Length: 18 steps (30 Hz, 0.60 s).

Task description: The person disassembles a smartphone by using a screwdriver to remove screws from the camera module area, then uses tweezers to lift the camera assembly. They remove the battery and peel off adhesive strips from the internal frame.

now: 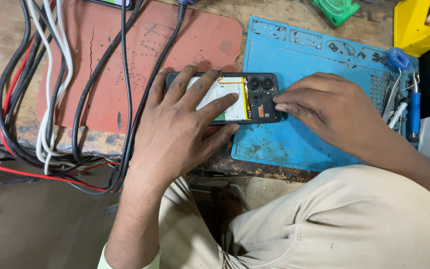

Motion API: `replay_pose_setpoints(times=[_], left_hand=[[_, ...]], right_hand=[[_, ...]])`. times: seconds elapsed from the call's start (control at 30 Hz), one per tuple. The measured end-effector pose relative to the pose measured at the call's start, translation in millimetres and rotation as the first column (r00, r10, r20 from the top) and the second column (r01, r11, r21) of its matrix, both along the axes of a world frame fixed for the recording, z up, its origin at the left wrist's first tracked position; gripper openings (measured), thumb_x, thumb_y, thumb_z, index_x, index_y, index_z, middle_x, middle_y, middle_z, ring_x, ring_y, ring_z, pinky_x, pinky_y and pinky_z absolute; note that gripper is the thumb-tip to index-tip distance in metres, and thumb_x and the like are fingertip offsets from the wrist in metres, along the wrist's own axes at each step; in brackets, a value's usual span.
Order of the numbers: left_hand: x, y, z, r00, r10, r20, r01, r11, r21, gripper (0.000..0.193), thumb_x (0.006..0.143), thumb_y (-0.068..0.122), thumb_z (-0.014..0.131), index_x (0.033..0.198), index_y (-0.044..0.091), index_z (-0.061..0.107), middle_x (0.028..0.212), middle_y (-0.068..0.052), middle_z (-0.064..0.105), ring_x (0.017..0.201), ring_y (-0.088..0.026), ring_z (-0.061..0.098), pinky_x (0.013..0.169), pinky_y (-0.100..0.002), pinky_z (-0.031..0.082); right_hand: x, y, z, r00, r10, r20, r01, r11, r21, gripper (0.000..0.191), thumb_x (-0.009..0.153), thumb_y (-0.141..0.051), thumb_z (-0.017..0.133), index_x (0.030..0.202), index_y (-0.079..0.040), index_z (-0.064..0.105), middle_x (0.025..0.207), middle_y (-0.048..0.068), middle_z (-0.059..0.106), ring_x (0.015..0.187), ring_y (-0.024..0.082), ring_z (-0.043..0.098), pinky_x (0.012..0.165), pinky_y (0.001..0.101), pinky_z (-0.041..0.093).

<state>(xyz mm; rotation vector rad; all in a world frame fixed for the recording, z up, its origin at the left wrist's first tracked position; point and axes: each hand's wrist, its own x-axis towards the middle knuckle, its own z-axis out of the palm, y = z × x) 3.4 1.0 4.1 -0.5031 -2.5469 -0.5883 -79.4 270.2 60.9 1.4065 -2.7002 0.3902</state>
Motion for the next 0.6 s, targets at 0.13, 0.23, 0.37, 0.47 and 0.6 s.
replay_pose_setpoints(times=[0.13,0.23,0.37,0.47,0.6], left_hand=[[0,0,0,1.0,0.0,0.004,0.0,1.0,0.0,0.041,0.092,0.046,0.073,0.127,0.023,0.075,0.146,-0.012,0.057,0.139,-0.034,0.047,0.118,-0.059,0.031],[0,0,0,1.0,0.002,0.004,-0.002,1.0,0.002,0.042,0.092,0.046,0.073,0.128,0.024,0.074,0.146,-0.012,0.057,0.139,-0.035,0.047,0.117,-0.059,0.032],[0,0,0,1.0,-0.001,0.009,0.001,1.0,0.008,0.043,0.093,0.047,0.072,0.129,0.023,0.074,0.147,-0.012,0.057,0.139,-0.035,0.046,0.118,-0.06,0.032],[-1,1,0,1.0,0.002,0.008,-0.002,1.0,0.008,0.042,0.093,0.047,0.072,0.128,0.024,0.074,0.147,-0.012,0.057,0.139,-0.035,0.046,0.117,-0.06,0.031],[0,1,0,1.0,0.007,0.012,-0.007,1.0,0.01,0.041,0.092,0.046,0.072,0.128,0.025,0.074,0.146,-0.013,0.057,0.139,-0.035,0.046,0.116,-0.061,0.031]], right_hand=[[1,3,-4,0.955,0.195,-0.222,-0.194,0.981,0.028,0.022,0.085,-0.006,0.076,0.106,-0.003,0.071,0.105,0.008,0.07,0.098,0.028,0.067,0.086,0.0408,0.054],[-1,3,-15,0.926,0.192,-0.325,-0.177,0.981,0.075,0.025,0.086,-0.007,0.077,0.107,-0.002,0.065,0.105,0.009,0.067,0.098,0.031,0.066,0.084,0.0427,0.054],[-4,7,-27,0.981,0.097,-0.165,-0.111,0.991,-0.073,0.02,0.095,-0.005,0.074,0.108,0.0,0.059,0.105,0.012,0.064,0.096,0.031,0.063,0.082,0.0408,0.053],[-4,8,-32,0.999,-0.027,-0.022,0.023,0.986,-0.168,0.017,0.1,-0.005,0.071,0.11,0.0,0.059,0.107,0.013,0.064,0.094,0.028,0.064,0.081,0.0381,0.053],[-3,9,-28,0.992,-0.101,0.075,0.115,0.967,-0.225,0.016,0.103,-0.007,0.07,0.116,-0.001,0.064,0.111,0.013,0.067,0.096,0.026,0.067,0.082,0.0357,0.055]])
